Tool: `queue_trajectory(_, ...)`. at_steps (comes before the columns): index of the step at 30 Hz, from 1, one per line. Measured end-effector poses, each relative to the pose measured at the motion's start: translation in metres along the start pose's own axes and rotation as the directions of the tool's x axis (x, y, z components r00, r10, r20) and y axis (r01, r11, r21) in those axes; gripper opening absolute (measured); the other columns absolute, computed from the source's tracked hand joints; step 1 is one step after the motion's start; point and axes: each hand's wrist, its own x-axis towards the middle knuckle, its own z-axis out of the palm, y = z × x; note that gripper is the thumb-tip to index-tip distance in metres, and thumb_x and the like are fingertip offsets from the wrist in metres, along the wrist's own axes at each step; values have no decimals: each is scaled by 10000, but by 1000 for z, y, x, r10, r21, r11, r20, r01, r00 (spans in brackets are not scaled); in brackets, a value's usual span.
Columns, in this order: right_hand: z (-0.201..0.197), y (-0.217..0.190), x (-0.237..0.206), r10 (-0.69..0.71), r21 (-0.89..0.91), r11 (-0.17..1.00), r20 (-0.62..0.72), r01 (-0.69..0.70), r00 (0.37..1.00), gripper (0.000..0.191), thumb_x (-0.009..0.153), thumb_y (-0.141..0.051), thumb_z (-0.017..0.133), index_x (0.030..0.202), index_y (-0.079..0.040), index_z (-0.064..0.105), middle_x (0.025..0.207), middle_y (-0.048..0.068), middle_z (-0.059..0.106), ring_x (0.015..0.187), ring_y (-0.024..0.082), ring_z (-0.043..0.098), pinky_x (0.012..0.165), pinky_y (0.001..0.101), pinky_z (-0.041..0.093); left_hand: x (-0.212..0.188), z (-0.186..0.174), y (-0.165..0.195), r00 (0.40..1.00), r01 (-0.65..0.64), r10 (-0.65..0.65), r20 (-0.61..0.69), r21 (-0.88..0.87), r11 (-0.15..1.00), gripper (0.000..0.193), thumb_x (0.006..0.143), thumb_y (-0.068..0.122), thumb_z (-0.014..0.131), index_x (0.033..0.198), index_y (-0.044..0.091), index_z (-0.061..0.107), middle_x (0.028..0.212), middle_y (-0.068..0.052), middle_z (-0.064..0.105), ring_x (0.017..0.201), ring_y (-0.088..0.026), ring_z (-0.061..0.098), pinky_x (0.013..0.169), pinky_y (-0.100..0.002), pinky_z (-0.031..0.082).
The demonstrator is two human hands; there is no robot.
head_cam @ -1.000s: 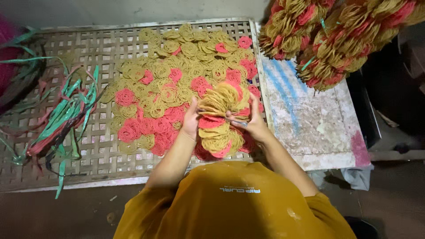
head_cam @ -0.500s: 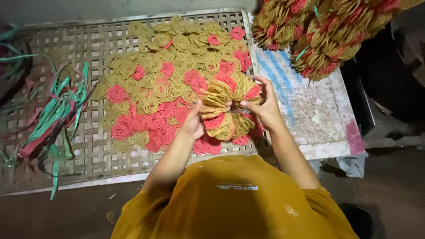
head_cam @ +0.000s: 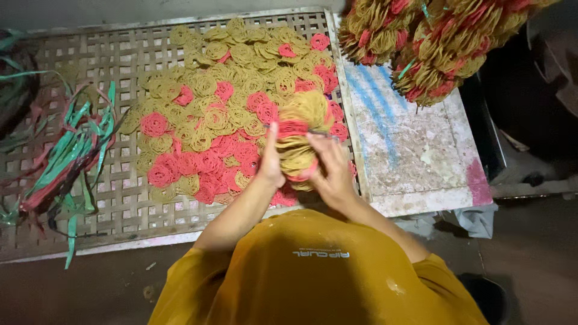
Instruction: The person repeatedly picks up small coiled pink and yellow items from a plastic crate and threads them onto a long rod held in the other hand. The person then ties the assembled bundle with a dark elastic band and places the finished bundle on a nearby surface. The process is repeated multiple times throughout the clip.
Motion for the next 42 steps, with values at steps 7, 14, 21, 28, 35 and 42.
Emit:
queue_trajectory(7,-29,41,11,409,735,628,-35,-254,912,861,883,-338,766,1549,-171,246,1525,41,393,1291,273,558,900,425,478,-3,-26,21,899,95,117,421,-450,888,880,1023,746,359,1133,-103,562,1072,-252,690,1067,-428,657,1048,-507,527)
queue_trajectory(14,-16,80,-7,451,663,658,32,-356,892,860,833,-106,815,1549,-53,341,1393,131,478,1250,285,560,1068,434,478,-7,-19,27,988,-43,86,131,-303,952,688,1084,617,424,1438,38,540,1177,-217,686,1072,-372,651,965,-509,553)
queue_trajectory(21,-5,113,-26,326,354,874,82,-333,942,584,1102,-483,474,1500,-59,516,1464,129,585,1374,274,552,1228,400,374,25,44,18,975,208,-205,-88,26,978,718,1001,589,437,1475,50,469,1363,-175,640,1229,-303,642,1037,-471,551)
queue_trajectory(28,-15,130,-11,456,960,83,203,-268,867,843,1016,-690,314,1565,-53,379,1519,193,514,1392,344,510,1208,521,371,47,129,72,989,122,-43,-141,947,-296,609,1069,470,465,1615,204,419,1092,-191,763,985,-294,741,906,-397,564)
queue_trajectory(35,-126,179,96,565,687,502,199,-525,801,763,970,-634,551,1434,-29,533,1367,146,654,1251,294,637,1091,435,514,57,100,46,978,-203,68,199,977,58,408,1002,309,565,1341,92,629,1091,-150,760,952,-262,755,868,-382,577)
queue_trajectory(42,-96,185,136,636,-462,635,-141,-619,758,803,842,-757,563,1207,-56,708,1085,230,728,1043,406,681,886,483,506,85,45,-77,757,-650,-203,621,746,-147,392,861,262,710,1169,21,682,1245,-173,689,1196,-354,616,1049,-461,467)
